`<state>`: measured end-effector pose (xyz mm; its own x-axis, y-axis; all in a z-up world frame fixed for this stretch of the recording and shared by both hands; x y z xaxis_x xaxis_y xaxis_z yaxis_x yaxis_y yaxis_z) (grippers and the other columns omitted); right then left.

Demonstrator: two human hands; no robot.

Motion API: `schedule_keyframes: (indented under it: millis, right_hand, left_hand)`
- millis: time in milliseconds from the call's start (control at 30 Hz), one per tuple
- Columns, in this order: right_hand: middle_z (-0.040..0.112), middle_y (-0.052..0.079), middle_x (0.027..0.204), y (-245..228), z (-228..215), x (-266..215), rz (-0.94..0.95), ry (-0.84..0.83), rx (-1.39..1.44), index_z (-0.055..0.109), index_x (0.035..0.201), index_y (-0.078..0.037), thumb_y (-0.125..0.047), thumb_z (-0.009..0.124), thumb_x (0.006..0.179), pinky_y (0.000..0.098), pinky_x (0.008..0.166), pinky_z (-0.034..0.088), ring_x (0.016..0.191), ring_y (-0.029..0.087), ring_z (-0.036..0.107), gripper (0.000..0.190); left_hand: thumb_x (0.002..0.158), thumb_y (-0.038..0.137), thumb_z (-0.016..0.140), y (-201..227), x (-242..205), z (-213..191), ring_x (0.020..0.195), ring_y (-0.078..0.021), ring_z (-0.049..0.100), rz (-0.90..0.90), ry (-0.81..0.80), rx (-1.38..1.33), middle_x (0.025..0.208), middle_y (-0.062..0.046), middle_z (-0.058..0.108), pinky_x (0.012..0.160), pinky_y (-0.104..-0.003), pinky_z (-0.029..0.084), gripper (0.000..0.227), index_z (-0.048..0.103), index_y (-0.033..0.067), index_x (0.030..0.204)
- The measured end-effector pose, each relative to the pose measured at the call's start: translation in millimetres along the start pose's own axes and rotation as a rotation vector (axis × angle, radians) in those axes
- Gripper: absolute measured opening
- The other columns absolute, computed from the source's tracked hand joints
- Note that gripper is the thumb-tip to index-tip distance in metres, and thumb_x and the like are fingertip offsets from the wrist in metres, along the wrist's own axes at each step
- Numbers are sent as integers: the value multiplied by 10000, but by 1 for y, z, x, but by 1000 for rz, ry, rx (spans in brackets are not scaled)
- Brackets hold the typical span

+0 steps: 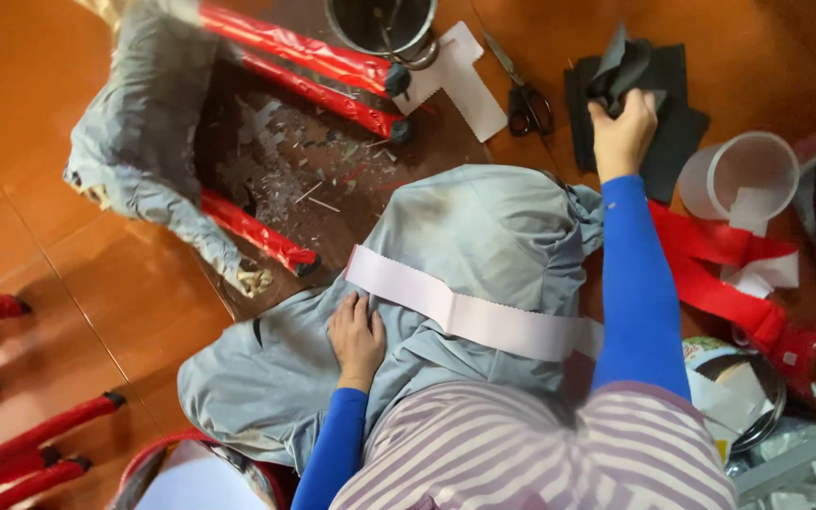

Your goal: Applying colored paper strips and adhesive to a paper mache giraffe frame.

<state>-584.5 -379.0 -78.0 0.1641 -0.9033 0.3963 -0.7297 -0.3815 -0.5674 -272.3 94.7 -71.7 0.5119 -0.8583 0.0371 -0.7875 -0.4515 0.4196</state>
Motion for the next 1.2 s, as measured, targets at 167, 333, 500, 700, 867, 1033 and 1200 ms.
schedule_keyframes:
  millis: [167, 333, 500, 700, 867, 1033, 1200]
  right_hand:
    - [577, 253, 1052, -152, -21, -43, -199, -159, 133, 558, 972, 53, -92, 893, 846, 535, 854, 464, 988, 476, 559, 387]
    - [596, 251, 1095, -290, -11, -138, -503, -385, 269, 588, 992, 40, -87, 844, 723, 515, 921, 490, 1047, 458, 569, 393]
    - [631, 164, 1055, -320, 1, -173, -19, -840, 669, 603, 1159, -1, -146, 823, 764, 410, 881, 517, 984, 276, 598, 475]
    - [580, 76, 1172, -134, -6, -104, 393, -305, 912, 545, 1242, 12, -56, 753, 1059, 372, 987, 511, 1066, 204, 570, 285]
    - [521, 248, 1488, 100, -27, -29, 130, 105, 241, 431, 1470, 18, 47, 614, 1004, 484, 1201, 370, 1380, 395, 511, 502]
    - [449, 306, 1513, 222, 13, -10, 349, 48, -63, 352, 1516, 1, -143, 622, 1128, 501, 1174, 355, 1376, 464, 479, 495]
    - [450, 352, 1394, 44, -18, -18, -55, -94, -105, 414, 1482, 57, -78, 694, 964, 504, 1045, 446, 1243, 470, 514, 605]
  left_hand:
    - [876, 193, 746, 13, 13, -14, 1301, -368, 537, -29, 80, -245, 1395, -194, 583, 1087, -482, 406, 515, 591, 30, 1340]
    - [858, 209, 801, 60, 60, -28, 1331, -347, 522, -1, 95, -724, 1435, -218, 557, 1116, -443, 398, 688, 497, -36, 1425]
    - [1070, 260, 645, 6, 61, 43, 1138, -185, 614, -421, 83, -1093, 1215, -143, 702, 1042, -339, 494, 434, 635, -55, 1368]
    - [1005, 248, 682, -18, 17, 22, 1085, -148, 655, -707, -47, -1830, 1249, -57, 697, 966, -318, 527, 401, 645, 6, 1323]
    - [974, 199, 701, -24, -22, 27, 1036, -196, 703, -957, -160, -1938, 1193, -86, 724, 906, -378, 583, 356, 642, 18, 1275]
    - [943, 102, 703, -22, -34, 52, 980, -217, 731, -1003, -194, -2047, 1115, -89, 750, 864, -394, 612, 308, 630, 44, 1236]
    - [981, 173, 685, -1, -34, 78, 924, -218, 743, -1010, -376, -2139, 1096, -110, 757, 840, -388, 610, 305, 670, 10, 1239]
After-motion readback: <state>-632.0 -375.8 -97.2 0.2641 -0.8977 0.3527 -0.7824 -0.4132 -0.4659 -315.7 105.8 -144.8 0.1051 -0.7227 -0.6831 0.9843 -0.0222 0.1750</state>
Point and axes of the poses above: each hand's wrist, its own x-axis towards the middle knuckle, its own z-axis out of the palm, y = z × x, the point moved 6 cm from there along x, towards the middle knuckle
